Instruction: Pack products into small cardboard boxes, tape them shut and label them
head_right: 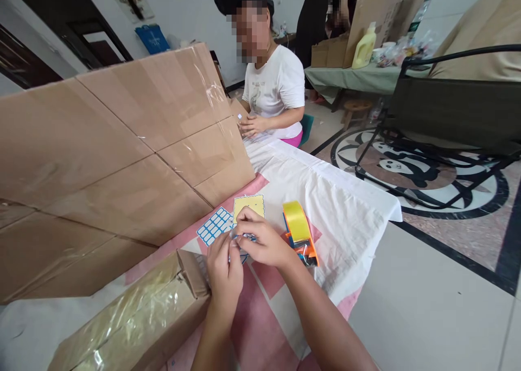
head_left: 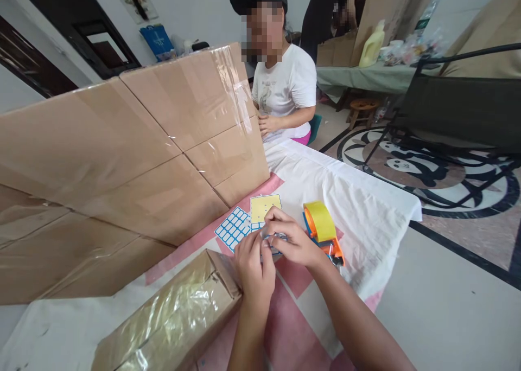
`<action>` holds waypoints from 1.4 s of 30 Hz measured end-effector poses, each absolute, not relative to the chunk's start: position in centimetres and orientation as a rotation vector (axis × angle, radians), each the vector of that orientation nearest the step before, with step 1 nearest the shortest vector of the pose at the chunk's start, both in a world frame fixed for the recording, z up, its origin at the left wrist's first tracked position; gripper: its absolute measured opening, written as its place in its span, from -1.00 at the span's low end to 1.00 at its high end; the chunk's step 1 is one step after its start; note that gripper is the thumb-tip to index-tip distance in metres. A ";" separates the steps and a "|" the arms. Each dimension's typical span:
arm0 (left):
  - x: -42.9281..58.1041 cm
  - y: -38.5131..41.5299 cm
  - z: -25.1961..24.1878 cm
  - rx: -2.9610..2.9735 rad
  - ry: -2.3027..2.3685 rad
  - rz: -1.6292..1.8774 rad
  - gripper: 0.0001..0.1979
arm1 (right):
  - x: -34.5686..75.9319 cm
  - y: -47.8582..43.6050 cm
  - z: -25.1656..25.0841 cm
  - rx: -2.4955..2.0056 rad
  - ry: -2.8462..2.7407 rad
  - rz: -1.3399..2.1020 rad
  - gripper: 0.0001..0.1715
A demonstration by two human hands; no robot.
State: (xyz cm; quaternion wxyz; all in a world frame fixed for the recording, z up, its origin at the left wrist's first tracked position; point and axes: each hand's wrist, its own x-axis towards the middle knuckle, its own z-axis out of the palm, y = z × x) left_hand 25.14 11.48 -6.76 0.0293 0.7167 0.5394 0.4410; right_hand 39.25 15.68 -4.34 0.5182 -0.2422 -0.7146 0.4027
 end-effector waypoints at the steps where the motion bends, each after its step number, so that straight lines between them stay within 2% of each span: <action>1: 25.1 11.5 -6.8 2.199 1.658 1.377 -0.70 | 39.2 15.7 -4.3 -0.583 -1.718 0.968 -0.84; 19: 25.0 10.9 -6.8 1.959 1.610 1.479 -0.68 | 38.7 15.7 -4.8 -0.594 -1.767 0.925 -0.79; 42: 25.5 10.9 -7.6 1.195 1.520 1.590 -0.65 | 38.5 16.0 -4.8 -0.741 -1.657 0.879 -0.79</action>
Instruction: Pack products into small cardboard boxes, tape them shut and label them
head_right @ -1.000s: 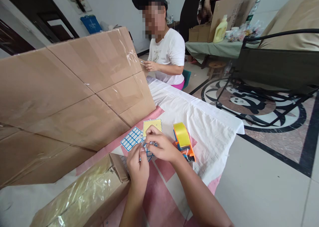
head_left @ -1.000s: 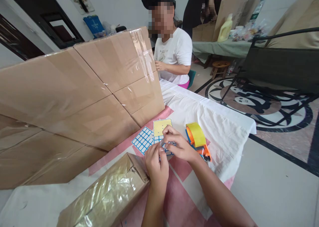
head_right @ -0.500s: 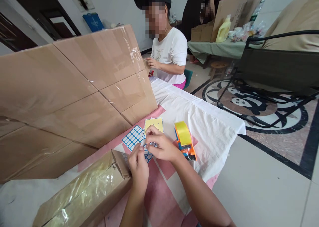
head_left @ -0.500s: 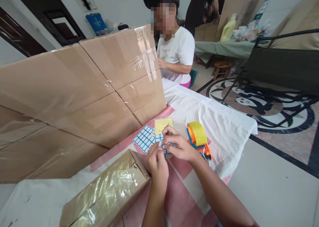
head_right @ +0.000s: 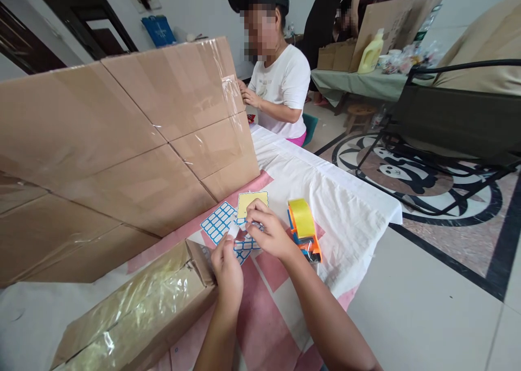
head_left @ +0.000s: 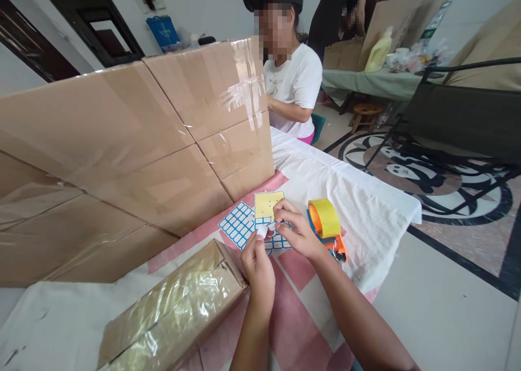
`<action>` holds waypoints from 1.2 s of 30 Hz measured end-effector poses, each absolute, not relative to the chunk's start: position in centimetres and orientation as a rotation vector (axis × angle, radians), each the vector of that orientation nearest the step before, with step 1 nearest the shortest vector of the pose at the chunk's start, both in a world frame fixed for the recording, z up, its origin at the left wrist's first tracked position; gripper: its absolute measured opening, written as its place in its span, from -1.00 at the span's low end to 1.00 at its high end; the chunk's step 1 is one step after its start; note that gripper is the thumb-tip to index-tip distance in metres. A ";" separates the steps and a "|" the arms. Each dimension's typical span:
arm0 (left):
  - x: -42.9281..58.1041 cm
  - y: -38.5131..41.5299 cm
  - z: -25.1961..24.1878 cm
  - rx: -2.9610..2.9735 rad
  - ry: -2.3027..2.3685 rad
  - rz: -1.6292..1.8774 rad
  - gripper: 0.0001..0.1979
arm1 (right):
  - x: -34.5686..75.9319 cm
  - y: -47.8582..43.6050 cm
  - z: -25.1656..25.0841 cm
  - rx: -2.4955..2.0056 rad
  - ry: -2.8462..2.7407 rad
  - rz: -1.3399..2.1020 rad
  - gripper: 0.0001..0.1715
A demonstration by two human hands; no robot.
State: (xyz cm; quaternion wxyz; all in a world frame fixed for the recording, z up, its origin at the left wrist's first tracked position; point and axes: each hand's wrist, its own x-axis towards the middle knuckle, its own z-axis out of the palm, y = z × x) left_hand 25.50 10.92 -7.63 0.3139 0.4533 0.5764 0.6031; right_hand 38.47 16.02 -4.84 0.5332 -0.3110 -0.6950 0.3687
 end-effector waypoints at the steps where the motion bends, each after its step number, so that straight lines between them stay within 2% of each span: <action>1: 25.6 10.9 -7.7 1.166 1.520 1.595 -0.64 | 38.4 16.4 -5.2 -0.799 -1.618 0.847 -0.80; 5: 26.0 10.8 -8.1 1.061 1.518 1.579 -0.61 | 38.3 18.1 -7.6 -1.231 -1.576 0.702 -0.82; 9: 26.3 11.0 -8.9 0.981 1.536 1.542 -0.60 | 37.7 19.0 -9.5 -1.545 -1.683 0.722 -0.82; 13: 26.3 11.3 -9.3 0.928 1.534 1.534 -0.59 | 37.1 19.1 -10.2 -1.603 -1.709 0.758 -0.85; 23: 26.4 11.3 -10.7 0.902 1.456 1.528 -0.58 | 37.2 18.9 -10.5 -1.714 -1.757 0.677 -0.75; 36: 26.2 11.1 -10.3 0.853 1.434 1.561 -0.54 | 36.7 18.3 -9.5 -1.704 -1.814 0.626 -0.55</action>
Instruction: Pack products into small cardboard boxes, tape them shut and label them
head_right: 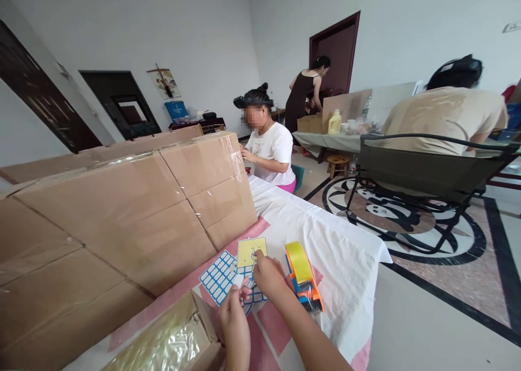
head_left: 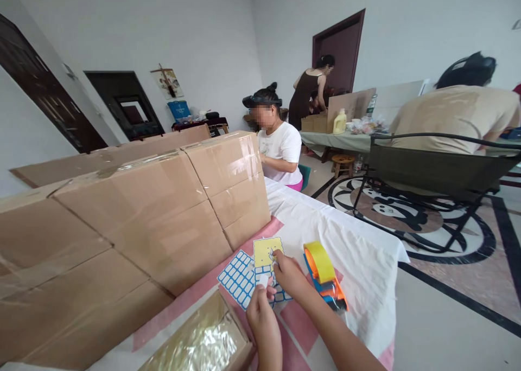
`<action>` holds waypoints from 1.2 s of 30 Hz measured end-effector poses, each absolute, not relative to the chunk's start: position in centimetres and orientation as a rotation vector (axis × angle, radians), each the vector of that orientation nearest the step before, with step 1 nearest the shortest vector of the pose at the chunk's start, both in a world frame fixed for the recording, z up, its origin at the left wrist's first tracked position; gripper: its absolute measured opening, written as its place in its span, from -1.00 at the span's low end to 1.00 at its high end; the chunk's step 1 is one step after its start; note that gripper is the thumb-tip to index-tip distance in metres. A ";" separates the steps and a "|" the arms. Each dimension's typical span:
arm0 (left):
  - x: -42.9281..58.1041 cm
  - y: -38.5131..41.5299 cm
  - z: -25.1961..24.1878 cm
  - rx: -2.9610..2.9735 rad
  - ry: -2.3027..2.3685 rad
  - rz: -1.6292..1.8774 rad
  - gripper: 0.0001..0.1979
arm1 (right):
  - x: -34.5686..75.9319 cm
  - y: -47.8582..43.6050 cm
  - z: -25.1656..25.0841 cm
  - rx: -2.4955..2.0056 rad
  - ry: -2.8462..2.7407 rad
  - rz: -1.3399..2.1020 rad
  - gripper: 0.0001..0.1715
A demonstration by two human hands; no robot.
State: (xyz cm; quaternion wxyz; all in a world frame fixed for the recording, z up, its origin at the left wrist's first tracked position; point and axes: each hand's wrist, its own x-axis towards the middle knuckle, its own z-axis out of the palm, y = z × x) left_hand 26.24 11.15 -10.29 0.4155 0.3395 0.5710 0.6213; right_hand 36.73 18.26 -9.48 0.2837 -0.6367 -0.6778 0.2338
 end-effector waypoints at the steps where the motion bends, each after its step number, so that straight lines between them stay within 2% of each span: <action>1: 26.2 11.2 -10.3 0.848 1.431 1.561 -0.54 | 36.7 18.2 -9.4 -1.698 -1.814 0.628 -0.55; 4: 26.2 11.1 -10.3 0.841 1.426 1.561 -0.54 | 36.7 18.1 -9.3 -1.678 -1.806 0.635 -0.58; 9: 26.5 11.1 -9.9 0.846 1.417 1.560 -0.48 | 36.7 18.1 -9.2 -1.672 -1.759 0.651 -0.77; 16: 25.9 11.7 -10.0 0.851 1.439 1.584 -0.49 | 36.4 18.5 -9.6 -1.652 -1.694 0.600 -0.65; 22: 26.1 11.3 -10.1 0.900 1.430 1.588 -0.51 | 36.4 19.1 -10.4 -1.614 -1.688 0.523 -0.79; 29: 26.9 10.8 -10.1 1.073 1.414 1.582 -0.56 | 36.6 19.7 -11.3 -1.638 -1.638 0.605 -0.71; 34: 26.8 10.8 -10.1 1.191 1.412 1.594 -0.57 | 36.1 19.5 -11.4 -1.659 -1.627 0.666 -0.48; 36: 26.6 10.7 -10.1 1.232 1.416 1.600 -0.58 | 36.0 19.3 -11.3 -1.684 -1.625 0.674 -0.48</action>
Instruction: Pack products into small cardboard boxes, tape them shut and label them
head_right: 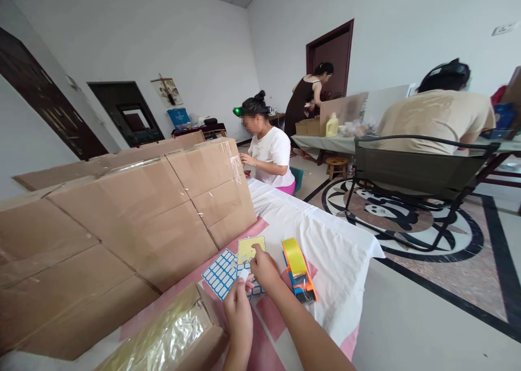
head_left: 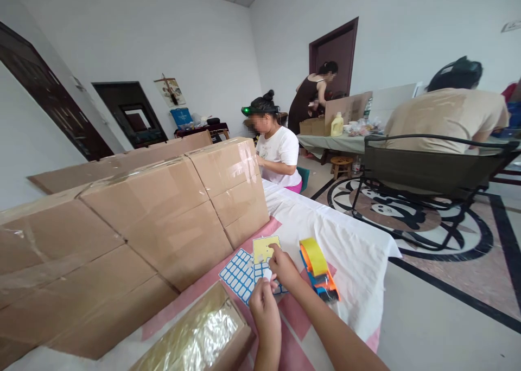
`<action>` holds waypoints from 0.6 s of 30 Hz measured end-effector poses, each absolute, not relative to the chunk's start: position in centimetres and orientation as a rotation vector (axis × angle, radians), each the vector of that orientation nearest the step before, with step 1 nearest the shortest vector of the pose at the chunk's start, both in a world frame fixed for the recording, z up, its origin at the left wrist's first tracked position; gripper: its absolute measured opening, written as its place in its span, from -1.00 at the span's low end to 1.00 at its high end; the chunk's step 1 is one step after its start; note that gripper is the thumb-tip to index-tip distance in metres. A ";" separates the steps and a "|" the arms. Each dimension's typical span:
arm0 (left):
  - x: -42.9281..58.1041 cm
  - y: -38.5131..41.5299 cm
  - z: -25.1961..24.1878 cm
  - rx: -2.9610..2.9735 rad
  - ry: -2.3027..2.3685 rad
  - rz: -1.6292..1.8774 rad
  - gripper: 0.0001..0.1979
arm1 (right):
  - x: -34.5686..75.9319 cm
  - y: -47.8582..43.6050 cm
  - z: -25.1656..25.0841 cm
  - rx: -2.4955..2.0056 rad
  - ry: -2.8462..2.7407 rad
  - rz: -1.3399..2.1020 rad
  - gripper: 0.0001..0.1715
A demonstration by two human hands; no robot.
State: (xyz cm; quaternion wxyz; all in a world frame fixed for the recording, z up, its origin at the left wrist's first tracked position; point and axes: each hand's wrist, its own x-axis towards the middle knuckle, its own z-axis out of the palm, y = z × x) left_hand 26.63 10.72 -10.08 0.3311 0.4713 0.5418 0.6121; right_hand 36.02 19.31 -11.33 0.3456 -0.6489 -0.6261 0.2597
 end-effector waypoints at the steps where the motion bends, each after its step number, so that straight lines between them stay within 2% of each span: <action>1: 26.6 10.7 -10.1 1.251 1.419 1.603 -0.58 | 36.0 19.2 -11.2 -1.704 -1.623 0.671 -0.51; 9: 26.4 10.4 -10.4 1.385 1.413 1.605 -0.59 | 36.6 19.0 -11.0 -1.888 -1.661 0.544 -0.79; 13: 26.9 9.9 -10.2 1.450 1.408 1.591 -0.59 | 36.4 19.1 -11.0 -1.882 -1.679 0.492 -0.80; 18: 27.0 9.5 -9.4 1.472 1.427 1.582 -0.60 | 36.4 18.5 -9.8 -1.783 -1.620 0.432 -0.69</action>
